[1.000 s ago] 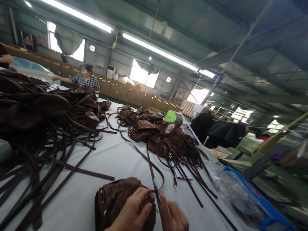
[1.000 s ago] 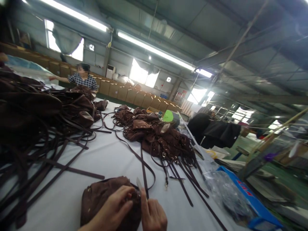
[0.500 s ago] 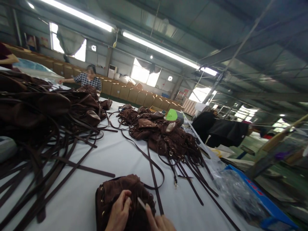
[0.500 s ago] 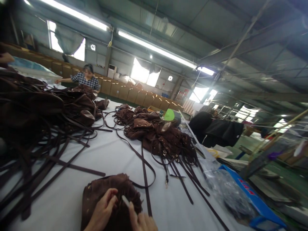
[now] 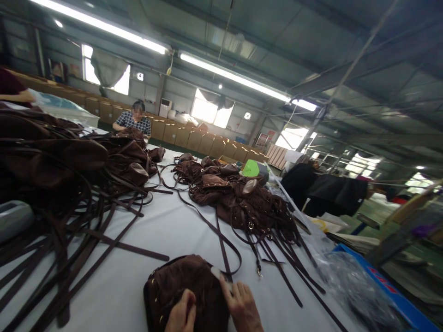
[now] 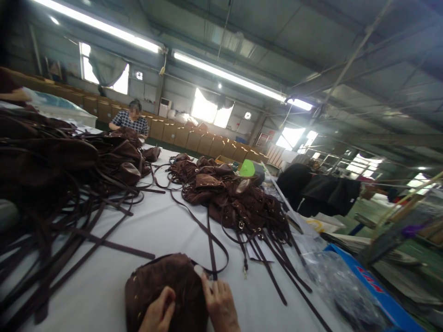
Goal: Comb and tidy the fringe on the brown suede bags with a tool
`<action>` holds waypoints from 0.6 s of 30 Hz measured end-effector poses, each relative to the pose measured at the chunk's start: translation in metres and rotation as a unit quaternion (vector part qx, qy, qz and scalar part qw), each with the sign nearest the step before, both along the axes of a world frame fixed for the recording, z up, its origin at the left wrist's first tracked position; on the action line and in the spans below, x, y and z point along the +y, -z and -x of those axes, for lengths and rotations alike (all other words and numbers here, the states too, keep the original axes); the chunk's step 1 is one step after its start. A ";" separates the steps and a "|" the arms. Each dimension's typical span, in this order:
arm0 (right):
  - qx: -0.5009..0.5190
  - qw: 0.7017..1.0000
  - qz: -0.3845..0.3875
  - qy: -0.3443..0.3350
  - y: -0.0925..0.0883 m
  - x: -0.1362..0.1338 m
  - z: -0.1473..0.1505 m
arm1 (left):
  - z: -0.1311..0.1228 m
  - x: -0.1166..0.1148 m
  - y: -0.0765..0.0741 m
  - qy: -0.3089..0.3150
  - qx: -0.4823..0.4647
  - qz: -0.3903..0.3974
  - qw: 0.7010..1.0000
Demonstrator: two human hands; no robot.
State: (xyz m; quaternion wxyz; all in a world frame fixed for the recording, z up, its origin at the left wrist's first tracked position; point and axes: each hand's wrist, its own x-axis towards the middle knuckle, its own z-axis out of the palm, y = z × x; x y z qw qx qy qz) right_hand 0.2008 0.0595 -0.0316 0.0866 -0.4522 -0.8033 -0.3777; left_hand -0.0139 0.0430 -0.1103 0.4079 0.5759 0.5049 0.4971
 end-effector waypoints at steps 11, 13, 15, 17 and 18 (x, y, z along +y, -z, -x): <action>0.043 0.996 -0.018 0.082 -0.011 -0.002 -0.030 | 0.010 0.002 -0.030 0.070 0.033 -0.007 0.997; 0.062 0.995 -0.034 0.075 -0.017 -0.007 -0.021 | 0.005 0.004 -0.058 0.086 0.041 -0.029 0.995; 0.074 0.994 -0.038 0.066 -0.023 -0.012 -0.014 | -0.007 0.006 -0.087 0.114 0.026 -0.060 0.991; 0.092 0.993 -0.041 0.059 -0.026 -0.016 -0.010 | -0.022 0.010 -0.108 0.155 -0.007 -0.066 0.986; 0.105 0.992 -0.043 0.052 -0.025 -0.017 -0.009 | -0.031 0.011 -0.114 0.180 -0.025 -0.061 0.981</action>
